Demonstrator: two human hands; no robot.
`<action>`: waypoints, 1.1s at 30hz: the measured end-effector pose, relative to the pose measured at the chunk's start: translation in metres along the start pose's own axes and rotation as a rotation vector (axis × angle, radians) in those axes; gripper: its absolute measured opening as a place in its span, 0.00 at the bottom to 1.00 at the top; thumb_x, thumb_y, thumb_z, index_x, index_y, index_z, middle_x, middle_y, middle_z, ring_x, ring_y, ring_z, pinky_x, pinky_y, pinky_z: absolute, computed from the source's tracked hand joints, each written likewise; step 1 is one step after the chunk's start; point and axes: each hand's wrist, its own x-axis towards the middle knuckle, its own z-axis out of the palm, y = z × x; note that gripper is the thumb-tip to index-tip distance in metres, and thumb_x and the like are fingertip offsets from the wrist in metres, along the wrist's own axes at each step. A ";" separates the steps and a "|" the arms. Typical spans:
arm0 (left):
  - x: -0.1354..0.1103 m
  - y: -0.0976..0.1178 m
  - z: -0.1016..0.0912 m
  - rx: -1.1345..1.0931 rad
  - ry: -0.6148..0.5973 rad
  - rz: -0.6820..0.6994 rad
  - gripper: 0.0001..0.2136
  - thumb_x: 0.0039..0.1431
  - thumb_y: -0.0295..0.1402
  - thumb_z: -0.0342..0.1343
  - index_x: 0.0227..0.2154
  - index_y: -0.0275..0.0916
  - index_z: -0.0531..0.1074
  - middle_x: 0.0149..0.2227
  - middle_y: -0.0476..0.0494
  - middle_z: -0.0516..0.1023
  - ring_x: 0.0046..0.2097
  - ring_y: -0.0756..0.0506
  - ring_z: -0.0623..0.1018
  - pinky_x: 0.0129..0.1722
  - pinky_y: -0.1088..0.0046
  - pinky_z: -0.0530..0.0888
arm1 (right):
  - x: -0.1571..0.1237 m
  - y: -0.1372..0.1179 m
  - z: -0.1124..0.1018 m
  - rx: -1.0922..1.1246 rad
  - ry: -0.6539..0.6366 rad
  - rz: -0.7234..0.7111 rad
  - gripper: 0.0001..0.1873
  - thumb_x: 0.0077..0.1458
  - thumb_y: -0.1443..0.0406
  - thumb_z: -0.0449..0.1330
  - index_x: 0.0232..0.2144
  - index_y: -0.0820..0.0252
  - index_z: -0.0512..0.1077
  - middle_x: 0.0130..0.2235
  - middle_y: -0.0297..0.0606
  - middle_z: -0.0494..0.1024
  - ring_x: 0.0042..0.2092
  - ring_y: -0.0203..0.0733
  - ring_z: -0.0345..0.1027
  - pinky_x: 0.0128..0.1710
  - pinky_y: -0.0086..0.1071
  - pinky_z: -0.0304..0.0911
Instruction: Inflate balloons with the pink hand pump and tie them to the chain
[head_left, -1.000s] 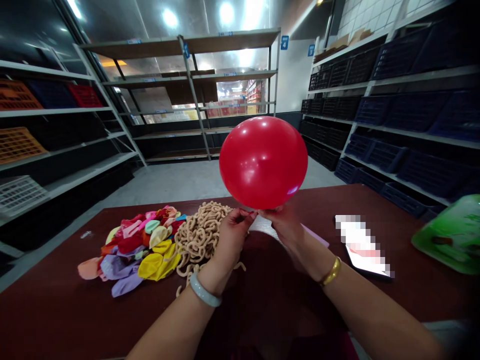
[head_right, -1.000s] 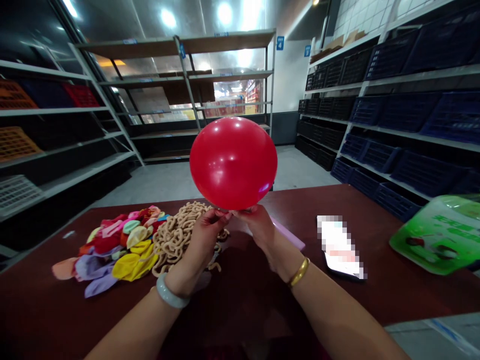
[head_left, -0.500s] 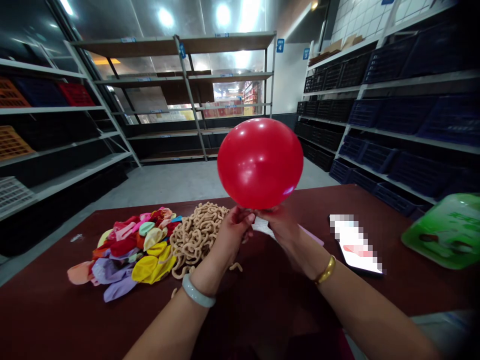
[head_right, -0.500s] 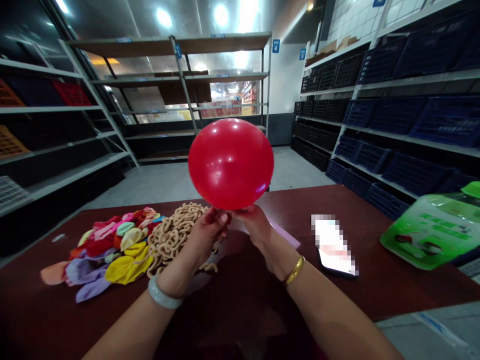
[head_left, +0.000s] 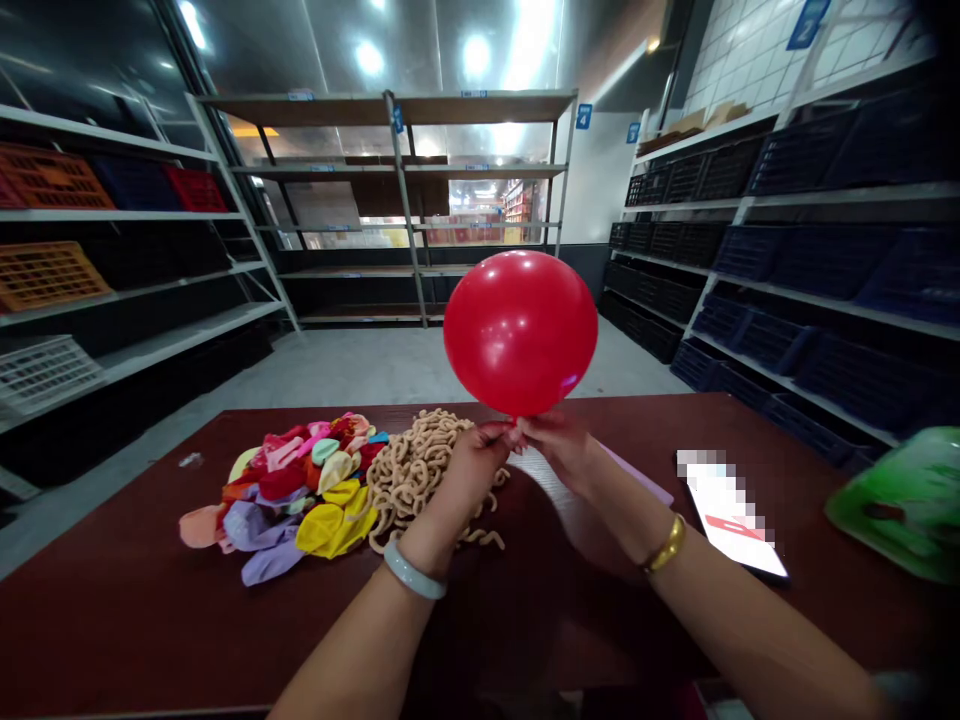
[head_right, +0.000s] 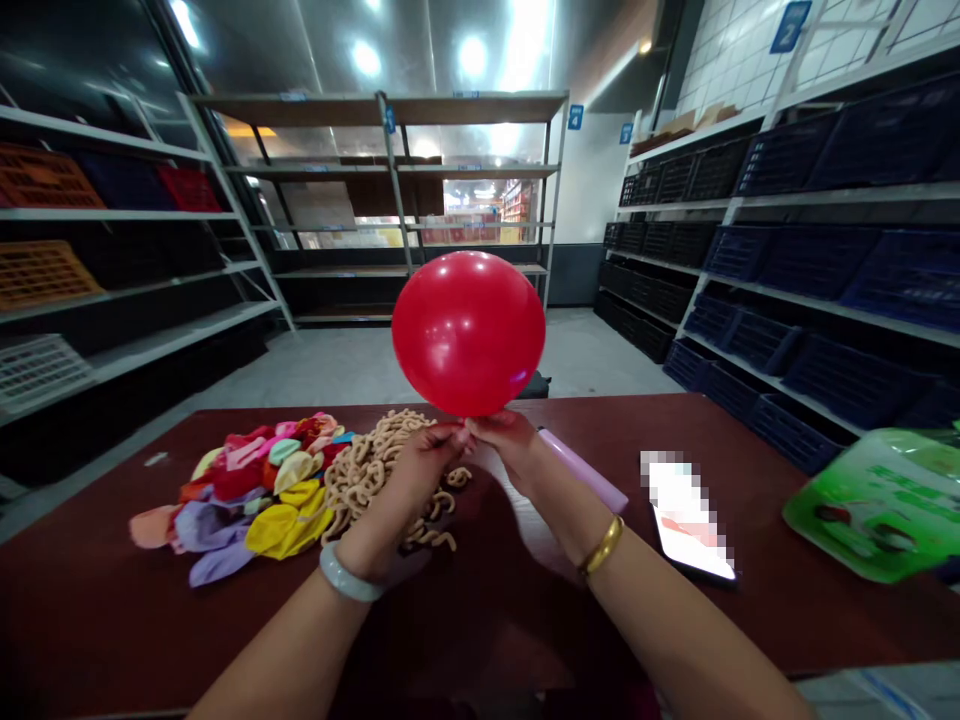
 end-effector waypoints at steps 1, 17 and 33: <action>0.000 0.006 -0.004 -0.114 0.041 -0.008 0.13 0.50 0.42 0.62 0.22 0.35 0.75 0.21 0.48 0.71 0.21 0.54 0.64 0.21 0.78 0.59 | 0.006 -0.001 0.002 -0.027 -0.055 0.003 0.12 0.52 0.56 0.63 0.27 0.59 0.75 0.29 0.35 0.75 0.32 0.38 0.67 0.36 0.34 0.63; 0.015 0.027 -0.066 -0.424 0.644 0.183 0.15 0.47 0.41 0.65 0.26 0.35 0.69 0.25 0.50 0.73 0.20 0.56 0.67 0.18 0.83 0.60 | 0.046 0.045 0.040 -1.377 -0.025 0.007 0.07 0.50 0.62 0.63 0.30 0.58 0.78 0.40 0.44 0.78 0.44 0.48 0.69 0.43 0.35 0.59; 0.013 0.024 -0.065 -0.472 0.558 0.250 0.14 0.51 0.41 0.63 0.26 0.36 0.69 0.20 0.54 0.63 0.19 0.57 0.60 0.16 0.83 0.55 | 0.043 0.044 0.040 -1.402 -0.034 0.016 0.10 0.53 0.58 0.61 0.30 0.56 0.79 0.36 0.41 0.78 0.37 0.42 0.70 0.36 0.30 0.59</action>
